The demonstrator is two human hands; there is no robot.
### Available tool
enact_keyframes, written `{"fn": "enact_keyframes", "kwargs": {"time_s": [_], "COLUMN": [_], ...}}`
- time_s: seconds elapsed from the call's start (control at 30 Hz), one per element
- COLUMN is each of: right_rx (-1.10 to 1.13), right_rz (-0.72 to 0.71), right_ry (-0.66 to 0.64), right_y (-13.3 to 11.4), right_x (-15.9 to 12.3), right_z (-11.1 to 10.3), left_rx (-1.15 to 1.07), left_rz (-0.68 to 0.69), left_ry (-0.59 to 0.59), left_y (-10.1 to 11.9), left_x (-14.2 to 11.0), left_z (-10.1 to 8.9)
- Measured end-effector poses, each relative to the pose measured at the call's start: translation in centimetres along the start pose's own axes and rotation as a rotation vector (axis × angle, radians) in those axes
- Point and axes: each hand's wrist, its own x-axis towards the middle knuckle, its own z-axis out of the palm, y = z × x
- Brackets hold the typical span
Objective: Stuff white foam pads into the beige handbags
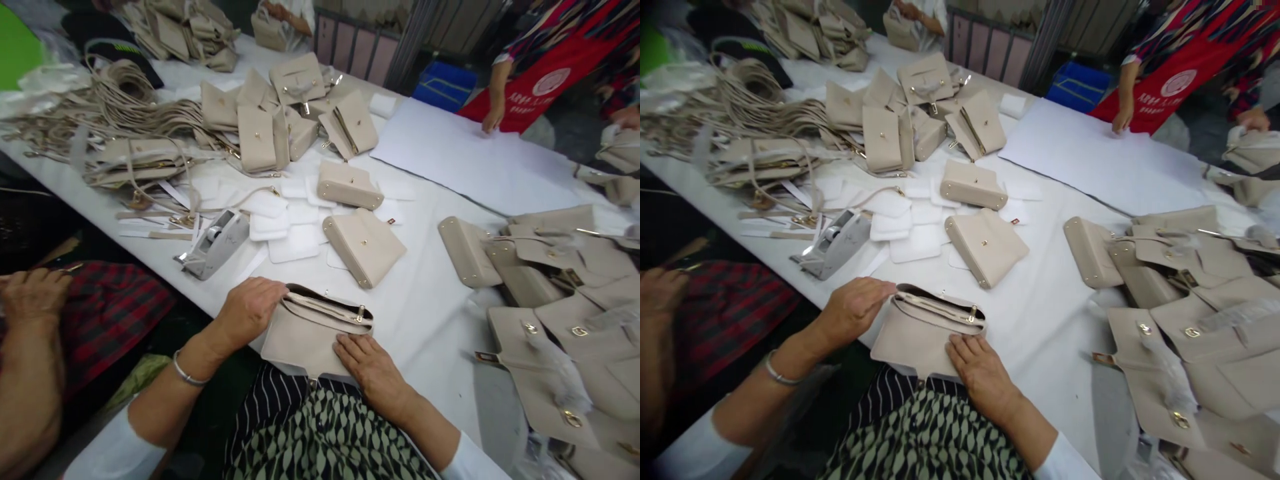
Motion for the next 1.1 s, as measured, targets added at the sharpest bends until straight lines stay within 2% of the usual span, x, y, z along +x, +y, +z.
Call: {"fn": "enact_keyframes", "kwargs": {"time_s": [0.1,0.2,0.27,0.33,0.37,0.5,0.57,0.67,0.87,1.0,1.1], "right_rx": [0.033,0.172,0.209,0.175,0.174,0.406,0.467,0.458,0.432,0.419,0.423], "right_rz": [0.062,0.034,0.085,0.259,0.340,0.449,0.473,0.451,0.341,0.337,0.353], "right_ry": [-0.003,0.031,0.164,0.335,0.371,0.223,0.213,0.257,0.281,0.287,0.281], "right_y": [-0.4,-0.1,0.7,1.9,2.7,5.2,5.8,6.3,7.5,8.1,8.2], "right_x": [0.2,0.0,-0.5,-1.0,-1.1,0.1,1.2,2.1,1.9,1.9,1.9], "right_z": [0.3,-0.9,-1.6,-1.5,-1.0,2.0,3.0,3.2,2.9,3.7,4.3], "left_rx": [-0.090,-0.056,-0.021,-0.015,-0.022,-0.080,-0.151,-0.228,-0.132,-0.084,-0.065], "left_rz": [0.077,-0.061,-0.151,-0.169,-0.162,-0.139,-0.116,-0.106,-0.098,-0.034,0.020], "left_ry": [-0.091,-0.213,-0.250,-0.267,-0.274,-0.364,-0.437,-0.472,-0.348,-0.297,-0.307], "left_y": [5.0,9.2,10.4,10.5,10.3,10.0,10.5,11.4,12.3,12.4,12.1], "left_x": [2.6,4.1,4.3,4.4,4.5,5.7,6.5,7.2,7.1,7.0,7.0], "left_z": [2.0,5.7,7.6,8.5,8.5,7.6,7.3,7.8,9.5,9.5,9.4]}}
